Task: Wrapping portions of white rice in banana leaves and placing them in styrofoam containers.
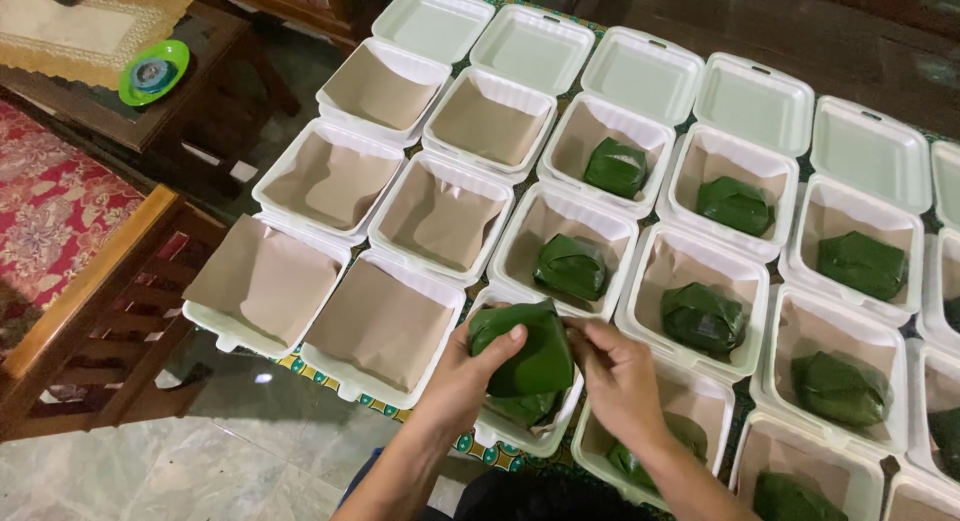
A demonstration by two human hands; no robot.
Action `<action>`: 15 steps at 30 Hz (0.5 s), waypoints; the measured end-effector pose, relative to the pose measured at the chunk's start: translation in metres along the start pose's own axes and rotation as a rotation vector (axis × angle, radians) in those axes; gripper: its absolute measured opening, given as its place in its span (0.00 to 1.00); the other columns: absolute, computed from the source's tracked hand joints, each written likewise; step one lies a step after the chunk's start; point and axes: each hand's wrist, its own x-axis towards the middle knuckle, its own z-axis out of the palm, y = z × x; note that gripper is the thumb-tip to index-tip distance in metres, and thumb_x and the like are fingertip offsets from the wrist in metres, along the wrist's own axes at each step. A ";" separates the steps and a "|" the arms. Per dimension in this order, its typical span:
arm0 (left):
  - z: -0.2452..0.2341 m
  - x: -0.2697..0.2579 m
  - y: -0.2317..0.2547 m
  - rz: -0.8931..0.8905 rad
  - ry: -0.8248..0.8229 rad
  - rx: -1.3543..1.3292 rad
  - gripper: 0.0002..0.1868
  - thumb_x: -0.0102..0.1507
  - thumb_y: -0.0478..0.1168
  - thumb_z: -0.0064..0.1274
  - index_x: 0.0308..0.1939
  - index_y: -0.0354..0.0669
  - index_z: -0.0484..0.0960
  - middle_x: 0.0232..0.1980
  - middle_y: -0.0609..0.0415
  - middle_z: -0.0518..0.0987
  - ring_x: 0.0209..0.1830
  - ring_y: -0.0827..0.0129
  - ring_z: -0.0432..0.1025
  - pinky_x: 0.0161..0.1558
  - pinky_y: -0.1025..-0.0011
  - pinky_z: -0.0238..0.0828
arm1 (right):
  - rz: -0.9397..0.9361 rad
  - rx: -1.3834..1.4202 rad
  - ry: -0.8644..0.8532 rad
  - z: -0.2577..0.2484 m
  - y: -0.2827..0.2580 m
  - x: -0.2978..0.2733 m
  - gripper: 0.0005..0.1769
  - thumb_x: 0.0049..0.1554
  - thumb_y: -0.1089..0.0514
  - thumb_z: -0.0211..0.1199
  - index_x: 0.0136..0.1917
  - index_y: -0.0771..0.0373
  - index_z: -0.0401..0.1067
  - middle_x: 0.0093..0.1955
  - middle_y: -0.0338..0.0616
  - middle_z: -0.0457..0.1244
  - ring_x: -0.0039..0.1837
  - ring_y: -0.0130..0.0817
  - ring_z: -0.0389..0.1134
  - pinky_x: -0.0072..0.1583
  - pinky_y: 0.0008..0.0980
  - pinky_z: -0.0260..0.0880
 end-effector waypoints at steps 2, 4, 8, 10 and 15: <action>-0.001 0.003 -0.003 -0.037 0.009 0.009 0.22 0.61 0.45 0.61 0.54 0.35 0.80 0.46 0.51 0.84 0.43 0.69 0.79 0.47 0.69 0.79 | 0.012 0.122 -0.019 0.002 0.034 -0.008 0.12 0.57 0.58 0.61 0.52 0.62 0.79 0.41 0.32 0.71 0.42 0.21 0.69 0.46 0.22 0.69; -0.004 0.009 -0.010 -0.072 0.018 0.018 0.22 0.62 0.47 0.61 0.55 0.35 0.81 0.46 0.51 0.84 0.42 0.69 0.79 0.46 0.68 0.79 | 0.023 0.244 -0.039 0.001 0.062 -0.014 0.17 0.59 0.54 0.58 0.55 0.64 0.78 0.43 0.33 0.71 0.45 0.19 0.67 0.48 0.20 0.67; -0.005 0.014 -0.016 -0.044 0.049 0.132 0.28 0.68 0.58 0.45 0.57 0.38 0.80 0.47 0.54 0.83 0.46 0.71 0.76 0.50 0.70 0.75 | 0.166 0.176 -0.127 0.001 0.040 -0.017 0.26 0.66 0.43 0.55 0.47 0.71 0.76 0.37 0.36 0.62 0.41 0.23 0.58 0.45 0.27 0.64; -0.007 0.018 -0.021 0.027 0.037 0.205 0.33 0.70 0.63 0.35 0.58 0.40 0.81 0.49 0.56 0.83 0.49 0.74 0.76 0.54 0.74 0.73 | 0.196 0.155 -0.180 0.004 0.023 -0.015 0.25 0.58 0.43 0.61 0.51 0.69 0.78 0.37 0.36 0.67 0.39 0.23 0.63 0.43 0.27 0.65; -0.022 0.036 -0.050 -0.185 0.117 -0.172 0.28 0.72 0.56 0.36 0.53 0.35 0.81 0.45 0.50 0.84 0.42 0.68 0.77 0.48 0.69 0.75 | 0.261 0.566 -0.135 0.008 0.037 -0.009 0.22 0.62 0.49 0.63 0.54 0.74 0.77 0.48 0.40 0.69 0.51 0.24 0.64 0.56 0.28 0.65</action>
